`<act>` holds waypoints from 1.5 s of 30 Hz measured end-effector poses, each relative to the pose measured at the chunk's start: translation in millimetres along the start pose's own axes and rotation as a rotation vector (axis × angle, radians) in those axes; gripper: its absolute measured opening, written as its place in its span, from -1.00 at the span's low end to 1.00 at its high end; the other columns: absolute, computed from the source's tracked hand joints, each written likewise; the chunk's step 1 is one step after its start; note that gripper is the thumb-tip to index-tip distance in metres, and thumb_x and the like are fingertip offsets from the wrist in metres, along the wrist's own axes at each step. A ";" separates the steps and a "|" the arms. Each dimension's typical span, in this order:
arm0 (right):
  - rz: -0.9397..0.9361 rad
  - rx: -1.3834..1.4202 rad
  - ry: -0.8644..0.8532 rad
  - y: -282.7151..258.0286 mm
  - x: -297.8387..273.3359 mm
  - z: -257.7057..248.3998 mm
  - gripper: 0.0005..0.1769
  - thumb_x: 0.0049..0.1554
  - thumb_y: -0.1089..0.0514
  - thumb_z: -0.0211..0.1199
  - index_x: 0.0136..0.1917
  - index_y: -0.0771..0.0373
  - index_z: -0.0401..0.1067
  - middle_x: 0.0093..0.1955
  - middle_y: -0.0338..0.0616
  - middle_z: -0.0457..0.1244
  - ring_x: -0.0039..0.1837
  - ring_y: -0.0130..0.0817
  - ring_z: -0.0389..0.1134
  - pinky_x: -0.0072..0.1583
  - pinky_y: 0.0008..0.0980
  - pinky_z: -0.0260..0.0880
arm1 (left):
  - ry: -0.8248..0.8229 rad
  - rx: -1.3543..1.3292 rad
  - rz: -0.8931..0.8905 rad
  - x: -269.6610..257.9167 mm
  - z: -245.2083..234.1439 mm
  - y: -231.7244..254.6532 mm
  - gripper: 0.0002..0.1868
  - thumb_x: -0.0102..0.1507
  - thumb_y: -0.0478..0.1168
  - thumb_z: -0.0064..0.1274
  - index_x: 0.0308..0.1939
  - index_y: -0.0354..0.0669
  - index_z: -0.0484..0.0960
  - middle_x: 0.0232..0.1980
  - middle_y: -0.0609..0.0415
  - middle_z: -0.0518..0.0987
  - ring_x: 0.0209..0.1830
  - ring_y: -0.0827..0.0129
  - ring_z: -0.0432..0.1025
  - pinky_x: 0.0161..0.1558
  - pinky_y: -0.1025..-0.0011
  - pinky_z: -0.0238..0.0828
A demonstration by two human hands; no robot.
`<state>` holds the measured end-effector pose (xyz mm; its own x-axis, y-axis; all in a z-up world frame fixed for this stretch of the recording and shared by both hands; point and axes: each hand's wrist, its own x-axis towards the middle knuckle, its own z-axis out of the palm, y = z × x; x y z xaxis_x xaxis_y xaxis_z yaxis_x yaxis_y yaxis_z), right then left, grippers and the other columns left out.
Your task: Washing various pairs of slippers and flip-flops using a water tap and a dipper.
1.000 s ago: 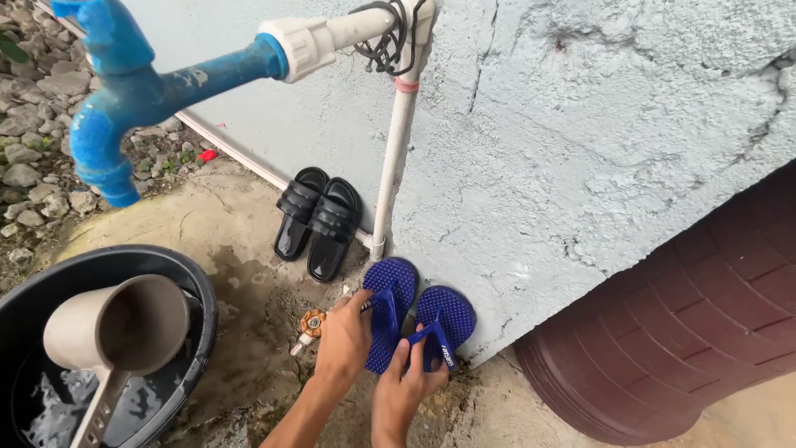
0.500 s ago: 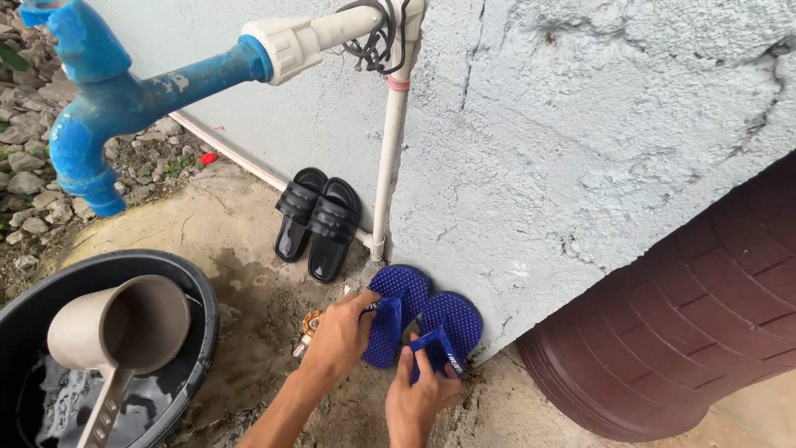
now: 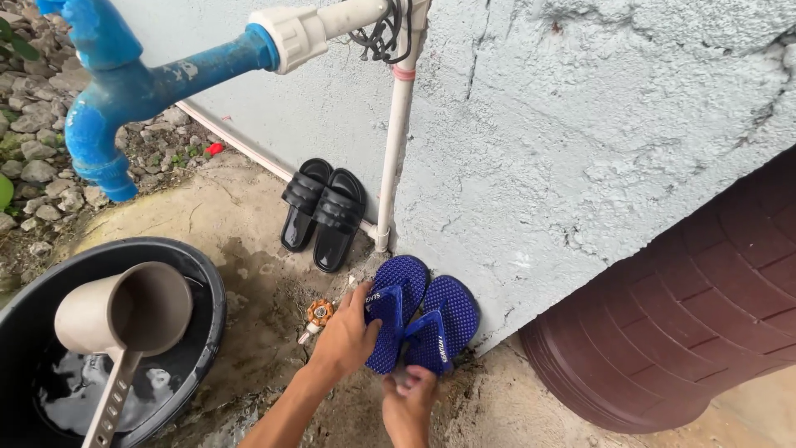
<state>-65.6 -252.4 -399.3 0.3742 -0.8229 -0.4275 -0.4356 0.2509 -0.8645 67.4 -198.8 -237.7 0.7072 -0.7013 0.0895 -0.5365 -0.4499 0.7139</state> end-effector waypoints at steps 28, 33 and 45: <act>-0.012 0.223 -0.480 -587.8 -286.0 -281.5 -0.66 0.24 0.15 0.11 0.27 0.22 0.40 0.18 -0.14 0.42 0.19 -0.32 0.44 0.21 -0.29 0.43 | 0.347 -1.195 -0.733 -35.9 -316.5 456.1 -0.68 0.36 -0.02 -0.02 -0.04 -0.18 0.61 -0.31 0.17 0.53 -0.33 0.50 0.42 -0.26 0.48 0.37; -0.075 0.217 -0.439 -720.6 -335.8 -400.8 -0.65 0.25 0.13 0.11 0.27 0.24 0.43 0.15 -0.11 0.44 0.21 -0.35 0.45 0.22 -0.32 0.44 | 0.255 -1.180 -0.544 -12.4 -389.8 642.8 -0.69 0.35 -0.02 -0.05 -0.08 -0.19 0.59 -0.42 0.21 0.47 -0.33 0.50 0.41 -0.19 0.44 0.39; -0.260 0.301 -0.181 -837.6 -328.0 -714.6 -0.64 0.22 0.12 0.18 0.27 0.18 0.42 0.19 -0.11 0.42 0.21 -0.35 0.42 0.22 -0.29 0.43 | 0.531 -1.288 -0.533 38.5 -354.6 907.5 -0.82 0.31 -0.09 -0.10 -0.24 -0.09 0.35 -0.51 0.16 0.30 -0.48 0.42 0.31 -0.30 0.37 0.33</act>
<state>-408.6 -556.9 654.1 0.5893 -0.7823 -0.2019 -0.0600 0.2068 -0.9765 -229.0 -438.0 659.8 0.9170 -0.2104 -0.3388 0.3970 0.4013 0.8254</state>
